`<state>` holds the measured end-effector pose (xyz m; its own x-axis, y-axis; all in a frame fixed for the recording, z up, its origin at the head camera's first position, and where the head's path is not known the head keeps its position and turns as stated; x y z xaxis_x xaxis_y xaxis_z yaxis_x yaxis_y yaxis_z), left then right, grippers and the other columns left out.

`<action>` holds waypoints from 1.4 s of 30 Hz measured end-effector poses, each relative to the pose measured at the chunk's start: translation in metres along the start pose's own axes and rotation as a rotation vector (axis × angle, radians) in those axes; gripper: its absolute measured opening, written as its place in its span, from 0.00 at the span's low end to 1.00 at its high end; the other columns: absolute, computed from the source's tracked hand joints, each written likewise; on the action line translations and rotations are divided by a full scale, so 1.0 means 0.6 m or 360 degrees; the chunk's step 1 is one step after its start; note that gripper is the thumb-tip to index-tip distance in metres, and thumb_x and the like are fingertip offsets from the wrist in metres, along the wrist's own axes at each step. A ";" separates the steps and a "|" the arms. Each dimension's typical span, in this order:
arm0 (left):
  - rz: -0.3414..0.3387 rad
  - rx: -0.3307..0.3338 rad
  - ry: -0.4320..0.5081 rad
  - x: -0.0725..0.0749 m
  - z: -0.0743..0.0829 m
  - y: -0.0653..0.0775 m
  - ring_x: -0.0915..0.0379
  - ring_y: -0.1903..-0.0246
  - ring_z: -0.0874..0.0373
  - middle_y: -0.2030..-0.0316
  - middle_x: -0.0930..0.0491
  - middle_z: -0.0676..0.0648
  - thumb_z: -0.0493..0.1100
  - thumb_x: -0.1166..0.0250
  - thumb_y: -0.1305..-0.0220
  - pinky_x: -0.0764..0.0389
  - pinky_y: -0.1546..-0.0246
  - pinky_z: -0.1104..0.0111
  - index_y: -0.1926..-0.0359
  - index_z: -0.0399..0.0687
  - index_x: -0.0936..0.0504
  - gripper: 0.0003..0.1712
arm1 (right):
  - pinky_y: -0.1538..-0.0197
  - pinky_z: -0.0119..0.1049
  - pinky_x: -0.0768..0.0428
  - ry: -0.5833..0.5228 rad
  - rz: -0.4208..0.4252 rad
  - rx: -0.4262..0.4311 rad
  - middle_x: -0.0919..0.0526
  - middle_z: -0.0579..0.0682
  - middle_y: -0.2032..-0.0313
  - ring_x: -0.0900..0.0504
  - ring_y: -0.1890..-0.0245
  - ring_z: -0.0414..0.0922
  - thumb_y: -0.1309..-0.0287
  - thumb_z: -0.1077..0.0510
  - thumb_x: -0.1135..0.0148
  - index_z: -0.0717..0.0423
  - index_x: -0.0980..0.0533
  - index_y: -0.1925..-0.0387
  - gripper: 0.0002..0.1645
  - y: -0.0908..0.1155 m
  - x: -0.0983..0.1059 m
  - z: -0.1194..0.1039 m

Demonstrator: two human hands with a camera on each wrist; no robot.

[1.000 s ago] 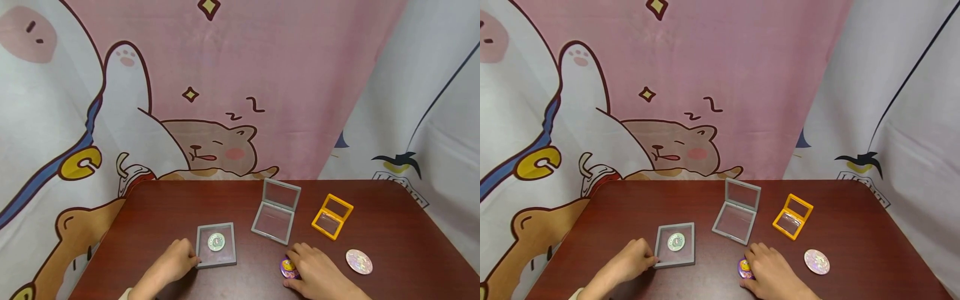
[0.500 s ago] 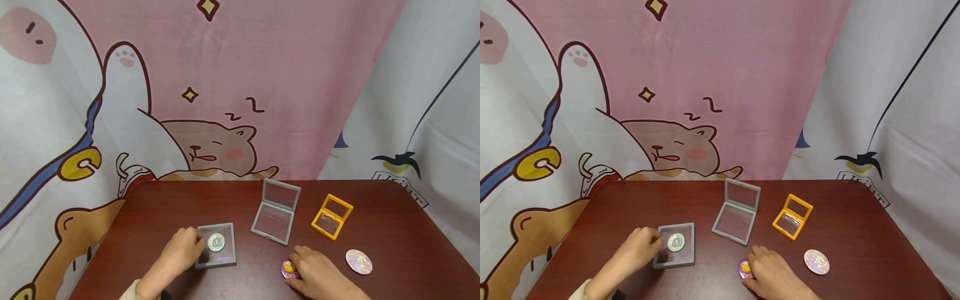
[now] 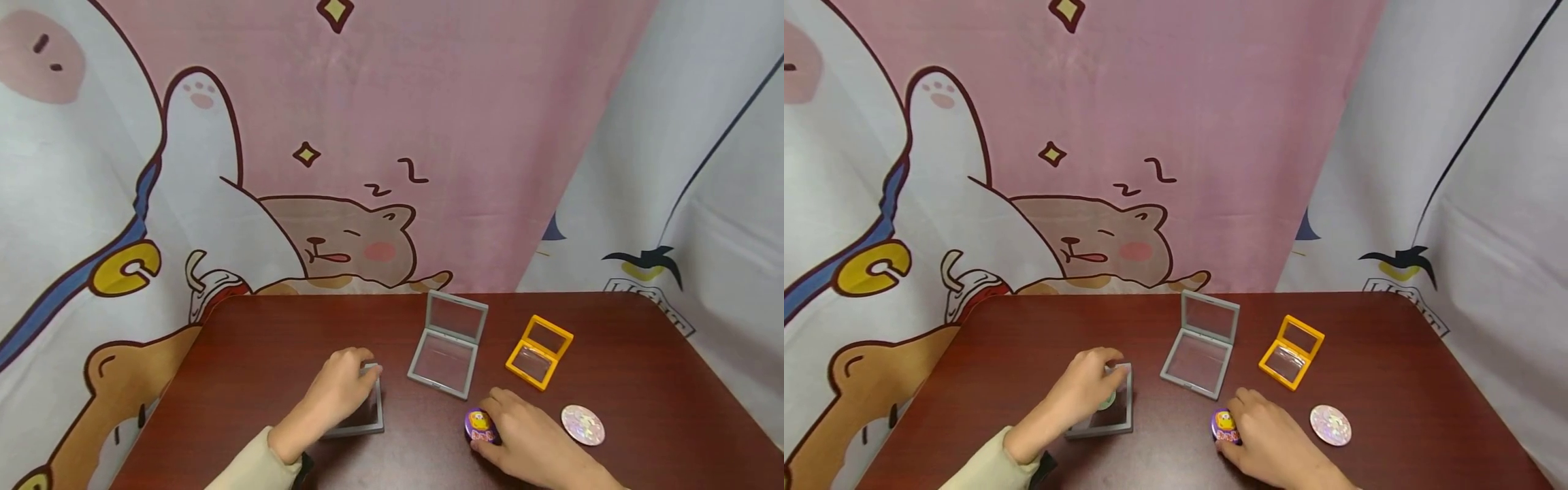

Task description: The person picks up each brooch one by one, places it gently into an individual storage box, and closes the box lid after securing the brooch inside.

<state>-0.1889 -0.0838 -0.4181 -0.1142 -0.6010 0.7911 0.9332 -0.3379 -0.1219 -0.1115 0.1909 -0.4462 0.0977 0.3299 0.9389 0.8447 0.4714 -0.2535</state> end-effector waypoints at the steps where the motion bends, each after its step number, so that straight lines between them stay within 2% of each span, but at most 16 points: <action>1: -0.0006 -0.0013 0.0001 -0.004 0.002 -0.004 0.16 0.52 0.41 0.53 0.15 0.35 0.39 0.32 0.30 0.16 0.55 0.49 0.49 0.32 0.15 0.15 | 0.65 0.32 0.22 -0.0004 0.0030 0.0015 0.29 0.37 0.65 0.30 0.66 0.33 0.53 0.46 0.18 0.53 0.20 0.61 0.24 0.000 0.003 0.000; 10: -0.0088 -0.0024 0.0026 -0.031 0.017 -0.045 0.18 0.45 0.40 0.45 0.16 0.33 0.42 0.33 0.27 0.18 0.48 0.49 0.42 0.28 0.19 0.22 | 0.62 0.31 0.19 -0.0015 0.0228 0.0141 0.26 0.39 0.63 0.28 0.64 0.34 0.55 0.49 0.16 0.57 0.19 0.58 0.26 -0.005 0.018 0.004; 18: -0.0133 0.0020 0.0000 -0.050 0.025 -0.079 0.18 0.45 0.42 0.44 0.16 0.35 0.44 0.34 0.27 0.19 0.45 0.49 0.40 0.30 0.19 0.23 | 0.62 0.31 0.20 -0.0053 0.0278 0.0131 0.25 0.38 0.62 0.27 0.63 0.32 0.55 0.51 0.16 0.56 0.19 0.58 0.25 -0.015 0.030 0.010; 20: -0.0138 0.0021 -0.0031 -0.056 0.027 -0.085 0.17 0.47 0.43 0.46 0.15 0.36 0.43 0.34 0.27 0.18 0.47 0.50 0.41 0.30 0.18 0.22 | 0.61 0.31 0.19 -0.0052 0.0292 0.0122 0.25 0.38 0.61 0.27 0.63 0.32 0.55 0.51 0.16 0.57 0.18 0.58 0.25 -0.018 0.032 0.010; 22: -0.0172 0.0031 -0.0040 -0.064 0.029 -0.089 0.15 0.61 0.49 0.56 0.13 0.38 0.43 0.34 0.27 0.16 0.54 0.54 0.42 0.30 0.17 0.21 | 0.61 0.30 0.19 -0.0050 0.0304 0.0109 0.24 0.38 0.61 0.26 0.63 0.32 0.55 0.51 0.16 0.57 0.18 0.57 0.25 -0.021 0.034 0.010; 23: -0.0192 0.0033 -0.0043 -0.069 0.030 -0.091 0.17 0.69 0.52 0.62 0.13 0.40 0.43 0.34 0.27 0.16 0.60 0.57 0.42 0.30 0.17 0.21 | 0.61 0.30 0.19 -0.0047 0.0311 0.0103 0.24 0.39 0.60 0.26 0.63 0.33 0.55 0.51 0.16 0.57 0.18 0.57 0.26 -0.022 0.035 0.010; 25: -0.0235 0.0036 -0.0050 -0.078 0.030 -0.094 0.29 0.82 0.59 0.77 0.20 0.48 0.42 0.34 0.27 0.22 0.72 0.62 0.51 0.32 0.15 0.15 | 0.60 0.30 0.19 -0.0043 0.0322 0.0096 0.23 0.39 0.60 0.25 0.63 0.33 0.55 0.51 0.16 0.57 0.18 0.57 0.26 -0.025 0.037 0.011; 27: -0.0285 0.0049 -0.0053 -0.088 0.030 -0.096 0.44 0.88 0.63 0.86 0.33 0.55 0.41 0.35 0.26 0.31 0.81 0.67 0.64 0.36 0.15 0.11 | 0.60 0.30 0.19 -0.0044 0.0332 0.0092 0.22 0.40 0.59 0.24 0.62 0.33 0.54 0.51 0.17 0.57 0.18 0.56 0.26 -0.028 0.038 0.011; 29: -0.0299 0.0054 -0.0090 -0.094 0.030 -0.098 0.47 0.88 0.64 0.89 0.41 0.57 0.40 0.35 0.27 0.38 0.85 0.68 0.78 0.43 0.23 0.19 | 0.60 0.30 0.18 -0.0048 0.0337 0.0093 0.22 0.40 0.59 0.23 0.62 0.34 0.54 0.51 0.17 0.57 0.18 0.56 0.25 -0.032 0.039 0.011; 31: -0.0314 0.0062 -0.0130 -0.100 0.031 -0.099 0.47 0.88 0.64 0.89 0.44 0.57 0.39 0.35 0.28 0.39 0.86 0.68 0.85 0.49 0.33 0.26 | 0.59 0.31 0.18 -0.0051 0.0337 0.0090 0.21 0.40 0.58 0.22 0.63 0.34 0.53 0.51 0.17 0.57 0.18 0.56 0.25 -0.035 0.040 0.011; 34: -0.0338 0.0092 -0.0199 -0.104 0.034 -0.103 0.45 0.86 0.62 0.88 0.41 0.56 0.37 0.35 0.30 0.37 0.85 0.67 0.86 0.51 0.37 0.28 | 0.59 0.32 0.17 -0.0052 0.0328 0.0069 0.22 0.40 0.58 0.21 0.63 0.35 0.52 0.51 0.17 0.56 0.18 0.56 0.24 -0.038 0.041 0.012; 42: -0.0464 0.0171 -0.0260 -0.122 0.036 -0.112 0.42 0.84 0.59 0.85 0.35 0.52 0.36 0.34 0.29 0.37 0.84 0.66 0.81 0.47 0.28 0.22 | 0.58 0.35 0.18 -0.0041 0.0304 0.0017 0.23 0.40 0.59 0.22 0.63 0.35 0.52 0.51 0.18 0.56 0.18 0.56 0.24 -0.047 0.042 0.015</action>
<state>-0.2359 -0.0013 -0.4546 -0.3335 -0.3637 0.8698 0.9009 -0.3948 0.1803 -0.1377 0.1936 -0.4174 0.2423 0.4352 0.8671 0.8062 0.4069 -0.4295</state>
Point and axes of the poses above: each hand's wrist, its own y-axis away from the middle knuckle, its own x-axis out of the back of the hand, z = x × y, the point moved 5 cm from there along -y, towards the middle knuckle
